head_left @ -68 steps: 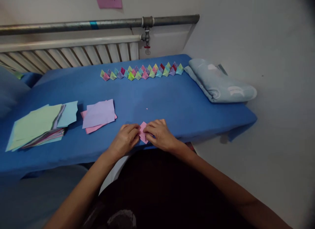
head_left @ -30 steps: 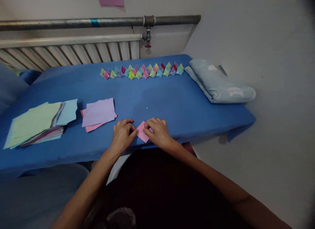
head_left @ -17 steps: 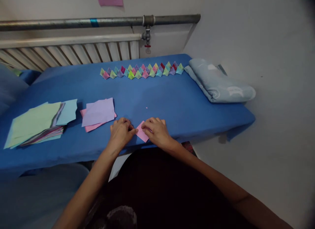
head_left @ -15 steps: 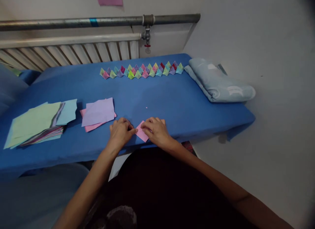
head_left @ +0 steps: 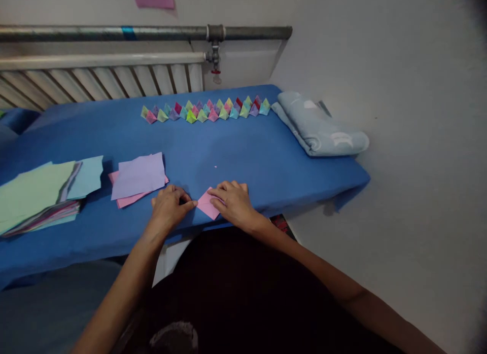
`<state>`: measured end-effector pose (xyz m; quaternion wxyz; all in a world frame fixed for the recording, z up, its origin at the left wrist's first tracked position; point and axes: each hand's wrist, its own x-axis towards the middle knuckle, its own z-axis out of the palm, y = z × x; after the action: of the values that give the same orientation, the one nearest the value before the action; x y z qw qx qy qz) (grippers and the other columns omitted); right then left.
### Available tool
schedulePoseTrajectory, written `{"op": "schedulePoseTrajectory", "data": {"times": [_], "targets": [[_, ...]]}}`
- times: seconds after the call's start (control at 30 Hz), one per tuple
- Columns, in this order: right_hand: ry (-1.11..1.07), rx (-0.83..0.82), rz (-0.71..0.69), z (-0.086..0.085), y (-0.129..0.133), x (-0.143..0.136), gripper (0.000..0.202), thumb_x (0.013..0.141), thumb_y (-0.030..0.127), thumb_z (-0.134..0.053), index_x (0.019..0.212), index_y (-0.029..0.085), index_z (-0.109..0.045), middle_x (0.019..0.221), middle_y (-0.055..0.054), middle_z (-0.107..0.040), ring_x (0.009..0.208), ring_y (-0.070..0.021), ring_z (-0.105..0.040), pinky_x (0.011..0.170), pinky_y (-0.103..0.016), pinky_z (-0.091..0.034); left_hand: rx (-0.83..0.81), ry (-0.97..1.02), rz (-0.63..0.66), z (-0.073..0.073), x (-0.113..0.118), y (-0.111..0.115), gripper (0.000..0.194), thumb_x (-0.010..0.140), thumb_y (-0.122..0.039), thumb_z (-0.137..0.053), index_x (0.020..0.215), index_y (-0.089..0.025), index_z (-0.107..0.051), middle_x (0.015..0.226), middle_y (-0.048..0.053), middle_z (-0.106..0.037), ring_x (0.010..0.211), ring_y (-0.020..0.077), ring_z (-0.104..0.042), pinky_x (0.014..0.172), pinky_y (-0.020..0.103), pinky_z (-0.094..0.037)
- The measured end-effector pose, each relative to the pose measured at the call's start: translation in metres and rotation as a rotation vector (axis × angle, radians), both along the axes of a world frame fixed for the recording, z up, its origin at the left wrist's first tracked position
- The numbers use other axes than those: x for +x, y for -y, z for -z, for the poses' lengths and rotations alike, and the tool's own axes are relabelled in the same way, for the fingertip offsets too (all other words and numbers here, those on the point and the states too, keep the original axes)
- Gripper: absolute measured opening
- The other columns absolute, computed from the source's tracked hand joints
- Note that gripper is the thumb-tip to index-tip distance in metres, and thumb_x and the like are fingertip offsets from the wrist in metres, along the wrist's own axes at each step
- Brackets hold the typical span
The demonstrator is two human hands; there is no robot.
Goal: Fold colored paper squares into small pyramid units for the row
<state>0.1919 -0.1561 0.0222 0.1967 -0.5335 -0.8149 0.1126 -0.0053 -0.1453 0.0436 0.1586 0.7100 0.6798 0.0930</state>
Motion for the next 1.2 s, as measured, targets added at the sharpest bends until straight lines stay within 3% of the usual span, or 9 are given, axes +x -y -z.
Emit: {"op": "schedulePoseTrajectory", "data": {"times": [0.4, 0.5, 0.63, 0.83, 0.93, 1.07, 1.2], "targets": [[0.067, 0.071, 0.012, -0.003, 0.002, -0.002, 0.026, 0.092, 0.032, -0.052, 0.114, 0.029, -0.066, 0.100, -0.004, -0.064, 0.089, -0.0214, -0.049, 0.074, -0.035, -0.025, 0.026, -0.110, 0.097, -0.009, 0.005, -0.001, 0.018, 0.080, -0.036, -0.061, 0.078, -0.020, -0.069, 0.093, 0.009, -0.064, 0.092, 0.0269, -0.059, 0.078, 0.040, -0.043], [0.061, 0.083, 0.009, -0.004, 0.001, -0.001, 0.028, 0.092, 0.032, -0.053, 0.117, 0.029, -0.065, 0.100, -0.004, -0.064, 0.090, -0.0218, -0.049, 0.073, -0.035, -0.024, 0.106, -0.155, 0.212, -0.009, 0.016, -0.003, 0.012, 0.081, -0.025, -0.060, 0.086, -0.020, -0.069, 0.095, 0.009, -0.064, 0.093, 0.0266, -0.058, 0.080, 0.040, -0.044], [0.063, 0.070, -0.004, -0.004, 0.000, 0.000, 0.026, 0.095, 0.033, -0.049, 0.114, 0.029, -0.066, 0.099, -0.005, -0.064, 0.089, -0.0213, -0.049, 0.073, -0.035, -0.024, 0.159, -0.024, 0.473, 0.001, 0.028, 0.002, 0.028, 0.086, -0.007, -0.044, 0.096, -0.020, -0.067, 0.088, 0.007, -0.065, 0.083, 0.0207, -0.058, 0.079, 0.034, -0.044], [0.026, 0.046, -0.004, -0.001, -0.003, 0.003, 0.030, 0.092, 0.038, -0.052, 0.118, 0.030, -0.066, 0.102, -0.005, -0.065, 0.090, -0.0215, -0.051, 0.077, -0.036, -0.028, 0.187, -0.022, 0.514, 0.007, 0.022, 0.009, 0.028, 0.092, -0.018, -0.039, 0.097, -0.019, -0.067, 0.094, 0.009, -0.066, 0.089, 0.0216, -0.060, 0.081, 0.035, -0.046], [-0.098, -0.014, -0.017, 0.001, -0.004, 0.009, 0.035, 0.085, 0.033, -0.061, 0.120, 0.028, -0.064, 0.107, -0.005, -0.065, 0.097, -0.0221, -0.054, 0.085, -0.038, -0.033, 0.100, 0.002, 0.510, -0.001, 0.024, -0.005, 0.027, 0.092, -0.023, -0.040, 0.098, -0.020, -0.066, 0.088, 0.007, -0.066, 0.082, 0.0205, -0.061, 0.076, 0.032, -0.046], [-0.495, -0.049, 0.093, 0.003, -0.006, 0.022, 0.035, 0.083, 0.023, -0.058, 0.118, 0.024, -0.062, 0.111, -0.006, -0.062, 0.097, -0.0174, -0.058, 0.087, -0.035, -0.042, -0.072, -0.002, 0.565, -0.019, 0.034, -0.036, 0.035, 0.078, -0.017, -0.053, 0.111, -0.024, -0.065, 0.093, 0.005, -0.064, 0.072, 0.0160, -0.059, 0.071, 0.028, -0.045], [-0.732, -0.081, 0.156, 0.003, -0.007, 0.031, 0.028, 0.081, 0.022, -0.057, 0.107, 0.024, -0.065, 0.103, -0.004, -0.062, 0.087, -0.0153, -0.059, 0.081, -0.032, -0.048, -0.208, -0.007, 0.560, -0.033, 0.045, -0.061, 0.026, 0.057, -0.016, -0.069, 0.083, -0.023, -0.069, 0.085, 0.001, -0.059, 0.067, 0.0146, -0.054, 0.063, 0.025, -0.040]]}}
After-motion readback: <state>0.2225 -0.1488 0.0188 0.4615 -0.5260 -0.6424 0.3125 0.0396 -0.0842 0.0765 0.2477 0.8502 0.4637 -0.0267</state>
